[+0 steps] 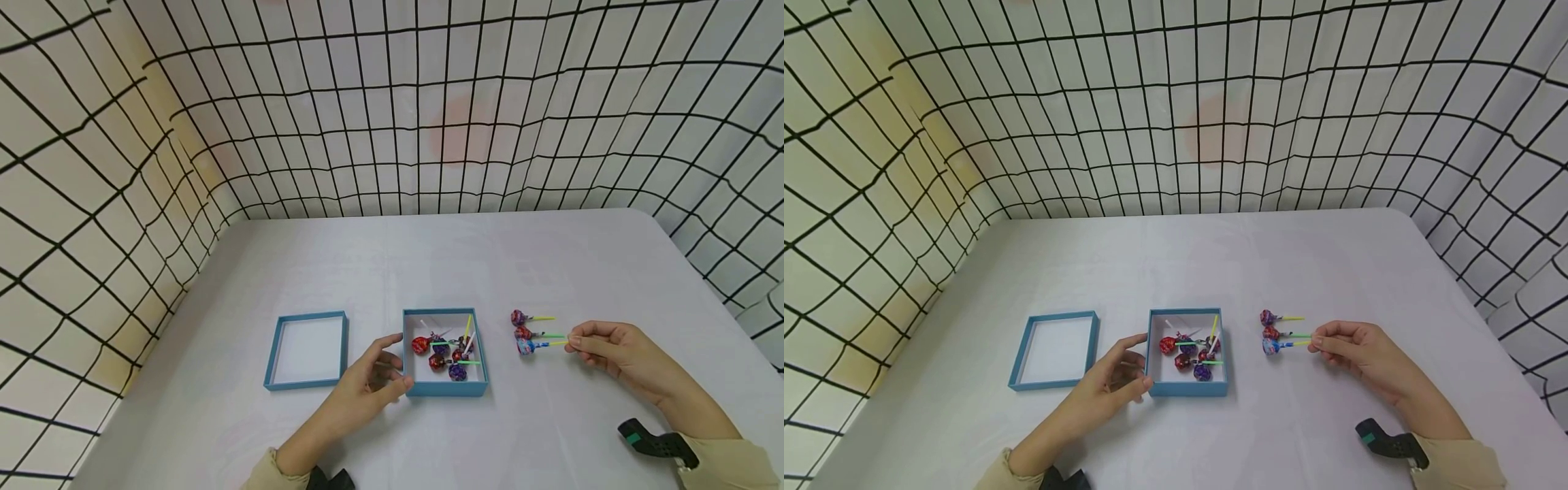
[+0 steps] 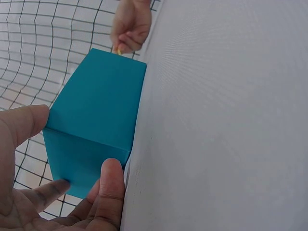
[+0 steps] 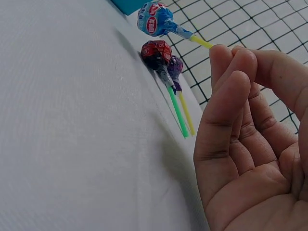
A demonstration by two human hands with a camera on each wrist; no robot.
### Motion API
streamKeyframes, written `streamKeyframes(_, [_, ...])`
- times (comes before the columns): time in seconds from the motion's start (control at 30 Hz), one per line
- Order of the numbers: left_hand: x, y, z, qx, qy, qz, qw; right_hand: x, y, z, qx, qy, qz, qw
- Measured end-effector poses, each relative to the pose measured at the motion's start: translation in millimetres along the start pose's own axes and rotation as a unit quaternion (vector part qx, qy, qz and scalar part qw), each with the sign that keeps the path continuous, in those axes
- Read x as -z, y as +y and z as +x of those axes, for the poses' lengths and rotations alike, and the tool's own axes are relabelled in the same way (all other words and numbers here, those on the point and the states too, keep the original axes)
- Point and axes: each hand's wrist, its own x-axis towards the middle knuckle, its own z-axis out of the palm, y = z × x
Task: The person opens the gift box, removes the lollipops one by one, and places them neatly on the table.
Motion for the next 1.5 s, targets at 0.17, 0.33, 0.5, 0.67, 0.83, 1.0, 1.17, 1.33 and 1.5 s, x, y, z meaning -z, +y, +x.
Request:
streamKeyframes(0.17, [0.6, 0.3, 0.7, -0.003, 0.002, 0.006, 1.0000, 0.9, 2.8, 2.0, 0.005, -0.002, 0.011, 0.9999])
streamKeyframes(0.33, [1.1, 0.6, 1.4, -0.006, 0.004, 0.011, 0.9999, 1.4, 4.3, 3.2, 0.002, 0.000, 0.016, 0.9999])
streamKeyframes(0.5, [1.3, 0.9, 2.0, -0.006, 0.003, 0.014, 0.9999, 1.6, 2.6, 3.2, -0.013, 0.029, -0.014, 0.9994])
streamKeyframes(0.67, [1.5, 1.2, 2.3, -0.007, 0.002, 0.014, 0.9999, 1.8, -1.7, 2.8, -0.038, 0.071, -0.080, 0.9935])
streamKeyframes(0.83, [1.6, 0.9, 2.6, -0.010, 0.002, 0.015, 0.9998, -1.7, -3.3, 5.1, -0.060, 0.099, -0.136, 0.9839])
streamKeyframes(1.0, [1.8, 0.6, 2.6, -0.012, 0.006, 0.019, 0.9997, -6.4, -3.3, 8.0, -0.074, 0.109, -0.164, 0.9776])
streamKeyframes(1.17, [1.1, 0.1, 1.7, -0.008, 0.006, 0.013, 0.9999, -8.6, -2.8, 7.8, -0.078, 0.104, -0.172, 0.9764])
streamKeyframes(1.33, [0.1, -1.1, 0.1, -0.007, 0.006, 0.007, 0.9999, -9.8, -2.7, 6.1, -0.071, 0.097, -0.170, 0.9782])
streamKeyframes(1.5, [0.1, 0.0, -0.4, -0.007, 0.005, 0.008, 0.9999, -10.7, -3.2, 5.0, -0.064, 0.092, -0.168, 0.9794])
